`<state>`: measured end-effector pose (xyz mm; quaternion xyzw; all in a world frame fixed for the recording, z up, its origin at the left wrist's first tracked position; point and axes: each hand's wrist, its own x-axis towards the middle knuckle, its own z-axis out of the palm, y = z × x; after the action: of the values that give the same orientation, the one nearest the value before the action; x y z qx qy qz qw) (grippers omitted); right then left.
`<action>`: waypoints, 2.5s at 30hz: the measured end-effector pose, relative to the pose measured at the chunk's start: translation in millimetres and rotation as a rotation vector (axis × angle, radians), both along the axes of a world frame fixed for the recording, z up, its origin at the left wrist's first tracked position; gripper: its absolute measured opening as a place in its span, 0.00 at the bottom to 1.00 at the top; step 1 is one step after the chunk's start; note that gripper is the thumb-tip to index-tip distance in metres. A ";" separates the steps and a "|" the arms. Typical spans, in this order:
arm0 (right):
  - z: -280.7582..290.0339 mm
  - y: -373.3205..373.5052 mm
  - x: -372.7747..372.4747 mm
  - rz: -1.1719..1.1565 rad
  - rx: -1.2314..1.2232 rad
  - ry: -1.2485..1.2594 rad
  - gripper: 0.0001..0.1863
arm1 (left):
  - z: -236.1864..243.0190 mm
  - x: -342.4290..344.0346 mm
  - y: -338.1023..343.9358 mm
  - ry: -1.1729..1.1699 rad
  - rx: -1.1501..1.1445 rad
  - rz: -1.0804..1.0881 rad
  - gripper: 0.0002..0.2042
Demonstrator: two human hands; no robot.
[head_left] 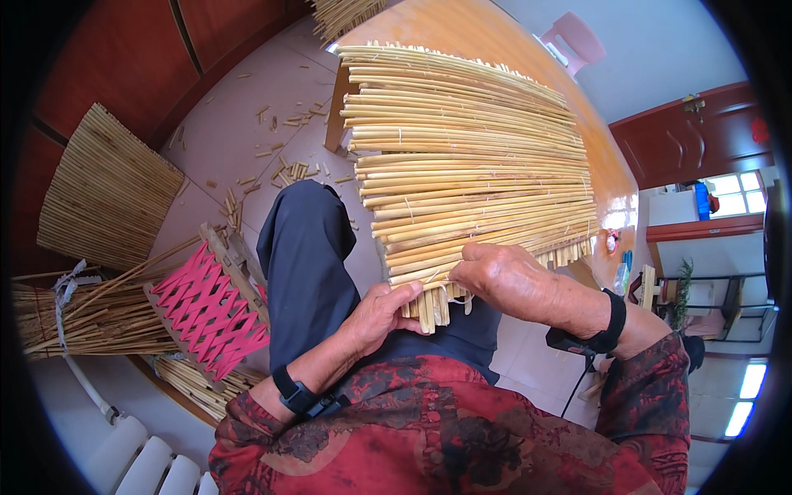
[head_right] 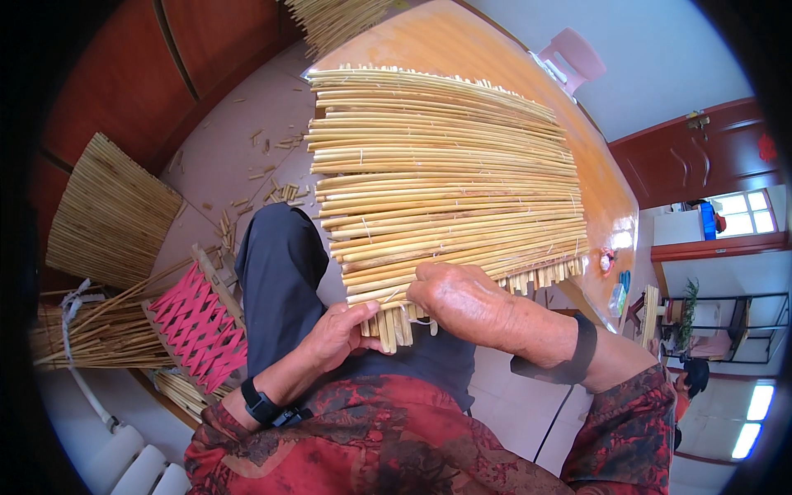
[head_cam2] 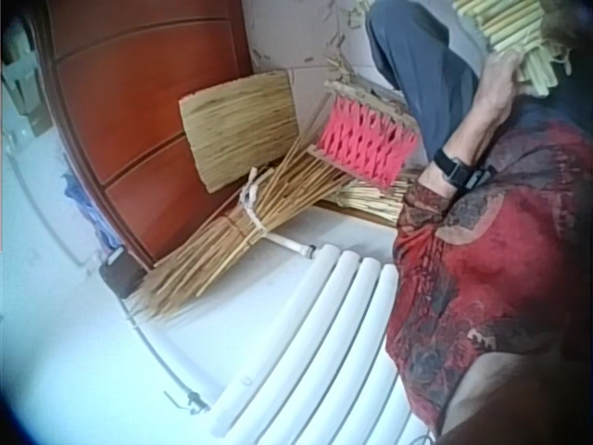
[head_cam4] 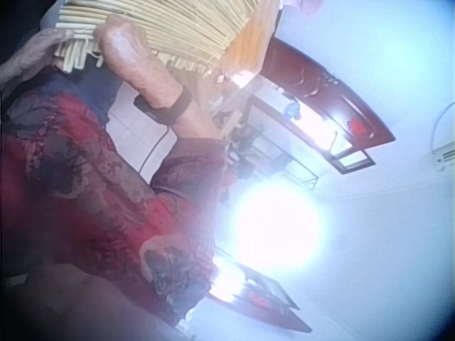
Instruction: The person weaves straw reeds into a mat using string and trims the excess edges with scissors.
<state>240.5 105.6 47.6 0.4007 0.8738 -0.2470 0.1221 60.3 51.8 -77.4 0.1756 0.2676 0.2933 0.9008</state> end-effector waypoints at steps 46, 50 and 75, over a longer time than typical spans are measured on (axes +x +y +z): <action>-19.9 -9.6 -46.4 0.214 0.062 -0.353 0.07 | -13.2 -2.6 -4.3 0.101 0.037 -0.003 0.17; -8.0 -8.2 -43.0 0.195 0.124 -0.137 0.06 | -3.6 -5.6 -4.9 0.103 0.043 -0.012 0.18; 21.6 -15.5 -59.8 0.166 0.091 -0.271 0.04 | 1.5 -16.7 -13.1 0.118 0.014 0.008 0.17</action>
<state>180.7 90.1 69.2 0.3617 0.8898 -0.1401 0.2406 43.7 38.7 -75.9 0.1979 0.3188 0.2879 0.8811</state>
